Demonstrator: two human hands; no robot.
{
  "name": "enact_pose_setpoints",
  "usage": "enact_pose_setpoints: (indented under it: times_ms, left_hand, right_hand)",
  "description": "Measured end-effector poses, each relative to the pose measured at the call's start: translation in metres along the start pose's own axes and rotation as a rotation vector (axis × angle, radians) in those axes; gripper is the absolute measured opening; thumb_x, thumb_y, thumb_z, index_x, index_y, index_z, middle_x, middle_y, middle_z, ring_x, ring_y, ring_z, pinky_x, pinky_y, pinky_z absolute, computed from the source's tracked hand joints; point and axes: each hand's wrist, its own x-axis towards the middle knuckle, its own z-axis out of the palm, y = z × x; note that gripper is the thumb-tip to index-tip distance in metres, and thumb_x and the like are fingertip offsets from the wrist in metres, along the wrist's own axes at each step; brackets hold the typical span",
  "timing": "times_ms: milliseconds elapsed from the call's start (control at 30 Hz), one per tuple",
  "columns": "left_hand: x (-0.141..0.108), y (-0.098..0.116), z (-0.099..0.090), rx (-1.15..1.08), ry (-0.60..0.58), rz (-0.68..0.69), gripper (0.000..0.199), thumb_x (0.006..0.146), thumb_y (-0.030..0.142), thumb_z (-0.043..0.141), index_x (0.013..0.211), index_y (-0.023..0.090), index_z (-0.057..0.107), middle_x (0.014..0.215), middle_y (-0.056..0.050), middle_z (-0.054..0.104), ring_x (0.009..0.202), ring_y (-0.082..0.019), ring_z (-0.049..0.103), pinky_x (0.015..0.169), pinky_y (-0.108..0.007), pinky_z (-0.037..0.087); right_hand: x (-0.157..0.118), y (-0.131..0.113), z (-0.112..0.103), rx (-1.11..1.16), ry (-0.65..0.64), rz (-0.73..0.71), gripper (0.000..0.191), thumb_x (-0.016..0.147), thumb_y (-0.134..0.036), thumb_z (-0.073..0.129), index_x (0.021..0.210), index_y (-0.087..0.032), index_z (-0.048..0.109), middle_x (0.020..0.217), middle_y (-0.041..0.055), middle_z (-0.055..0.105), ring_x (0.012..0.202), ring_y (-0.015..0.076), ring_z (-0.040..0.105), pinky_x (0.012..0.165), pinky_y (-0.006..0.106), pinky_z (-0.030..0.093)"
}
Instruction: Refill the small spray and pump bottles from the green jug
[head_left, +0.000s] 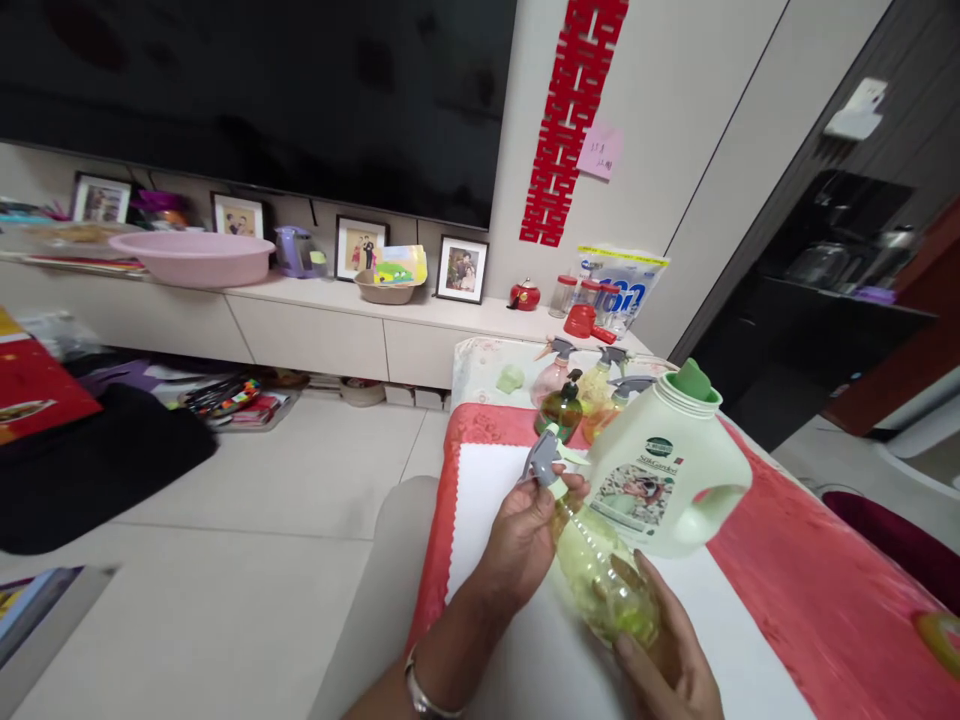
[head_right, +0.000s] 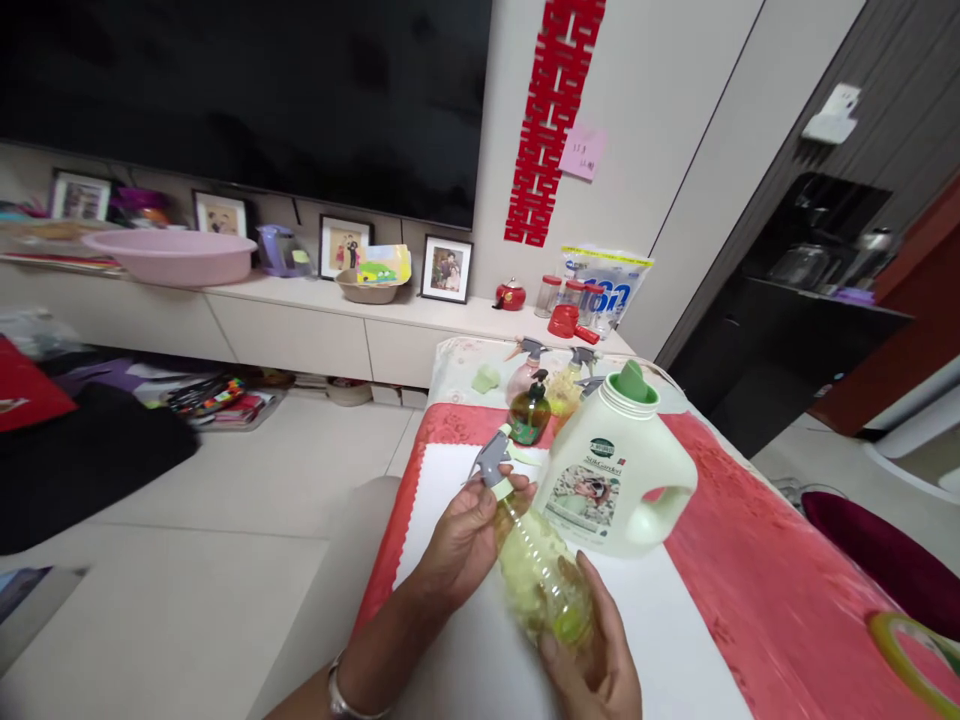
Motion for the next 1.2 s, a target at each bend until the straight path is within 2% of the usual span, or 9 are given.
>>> enact_pose_setpoints:
  times_ms: [167, 267, 467, 600, 733, 867, 967, 1100, 1200]
  left_hand:
    - [0.001, 0.0, -0.003, 0.007, -0.019, -0.031, 0.035, 0.075, 0.023, 0.085, 0.105, 0.015, 0.067, 0.099, -0.008, 0.074, 0.118, -0.028, 0.064, 0.117, -0.048, 0.033]
    - [0.001, -0.002, -0.006, 0.011, -0.039, -0.035, 0.034, 0.077, 0.022, 0.083, 0.105, 0.014, 0.067, 0.102, -0.009, 0.074, 0.117, -0.028, 0.065, 0.116, -0.048, 0.034]
    - [0.003, -0.003, -0.008, 0.03, 0.004, -0.025, 0.035, 0.076, 0.023, 0.084, 0.105, 0.015, 0.067, 0.103, -0.009, 0.075, 0.114, -0.028, 0.067, 0.115, -0.046, 0.035]
    - [0.002, -0.002, -0.005, 0.009, 0.01, -0.026, 0.037, 0.073, 0.024, 0.087, 0.103, 0.015, 0.067, 0.102, -0.008, 0.075, 0.113, -0.027, 0.068, 0.117, -0.044, 0.033]
    - [0.001, -0.002, -0.003, 0.006, -0.009, -0.054, 0.04, 0.072, 0.025, 0.088, 0.105, 0.015, 0.067, 0.103, -0.008, 0.074, 0.112, -0.027, 0.068, 0.116, -0.043, 0.034]
    - [0.001, -0.003, -0.005, 0.02, -0.041, -0.038, 0.036, 0.076, 0.024, 0.084, 0.105, 0.014, 0.066, 0.103, -0.009, 0.074, 0.114, -0.028, 0.067, 0.116, -0.045, 0.034]
    - [0.002, -0.003, -0.006, 0.034, -0.025, -0.041, 0.035, 0.076, 0.024, 0.084, 0.106, 0.015, 0.067, 0.103, -0.009, 0.075, 0.118, -0.029, 0.065, 0.116, -0.047, 0.033]
    - [0.002, -0.002, -0.007, 0.04, -0.001, -0.037, 0.035, 0.076, 0.024, 0.084, 0.105, 0.015, 0.067, 0.104, -0.01, 0.076, 0.119, -0.03, 0.065, 0.116, -0.048, 0.032]
    - [0.002, -0.002, -0.007, 0.032, -0.005, -0.035, 0.035, 0.076, 0.024, 0.084, 0.106, 0.015, 0.067, 0.104, -0.01, 0.076, 0.116, -0.029, 0.066, 0.117, -0.047, 0.033]
  right_hand:
    - [0.004, -0.001, -0.001, 0.19, -0.081, 0.153, 0.078, 0.08, -0.069, 0.069, 0.143, -0.029, 0.046, 0.149, 0.0118, 0.041, 0.125, 0.0352, 0.053, 0.085, 0.044, 0.058]
    - [0.006, 0.0, -0.002, 0.232, -0.107, 0.232, 0.074, 0.081, -0.068, 0.069, 0.139, -0.028, 0.049, 0.145, 0.0146, 0.045, 0.115, 0.0364, 0.059, 0.077, 0.045, 0.058]
    - [-0.001, -0.006, 0.005, 0.011, 0.003, 0.047, 0.078, 0.072, -0.05, 0.083, 0.139, -0.028, 0.052, 0.145, 0.008, 0.046, 0.134, 0.03, 0.045, 0.109, 0.043, 0.044]
    - [-0.003, -0.013, 0.01, -0.033, 0.029, 0.009, 0.086, 0.066, -0.051, 0.087, 0.14, -0.028, 0.05, 0.147, 0.0058, 0.045, 0.139, 0.028, 0.039, 0.117, 0.039, 0.036]
    - [0.001, -0.016, 0.008, 0.179, -0.068, 0.185, 0.086, 0.073, -0.071, 0.075, 0.141, -0.027, 0.047, 0.148, 0.0102, 0.043, 0.126, 0.0348, 0.052, 0.096, 0.046, 0.052]
    - [0.005, -0.015, 0.005, 0.164, -0.118, 0.254, 0.082, 0.076, -0.067, 0.075, 0.142, -0.027, 0.046, 0.147, 0.0122, 0.043, 0.121, 0.0365, 0.055, 0.08, 0.042, 0.057]
    - [0.004, -0.013, 0.006, 0.138, -0.104, 0.211, 0.082, 0.074, -0.061, 0.079, 0.141, -0.027, 0.046, 0.147, 0.0105, 0.044, 0.124, 0.0347, 0.052, 0.09, 0.044, 0.054]
    - [0.0, -0.014, 0.011, 0.042, -0.02, 0.095, 0.081, 0.074, -0.057, 0.081, 0.141, -0.026, 0.047, 0.146, 0.0075, 0.045, 0.135, 0.031, 0.043, 0.117, 0.05, 0.03]
    - [-0.002, -0.014, 0.014, -0.112, 0.045, -0.021, 0.084, 0.07, -0.055, 0.084, 0.141, -0.027, 0.047, 0.147, 0.0063, 0.044, 0.138, 0.0312, 0.038, 0.121, 0.052, 0.021]
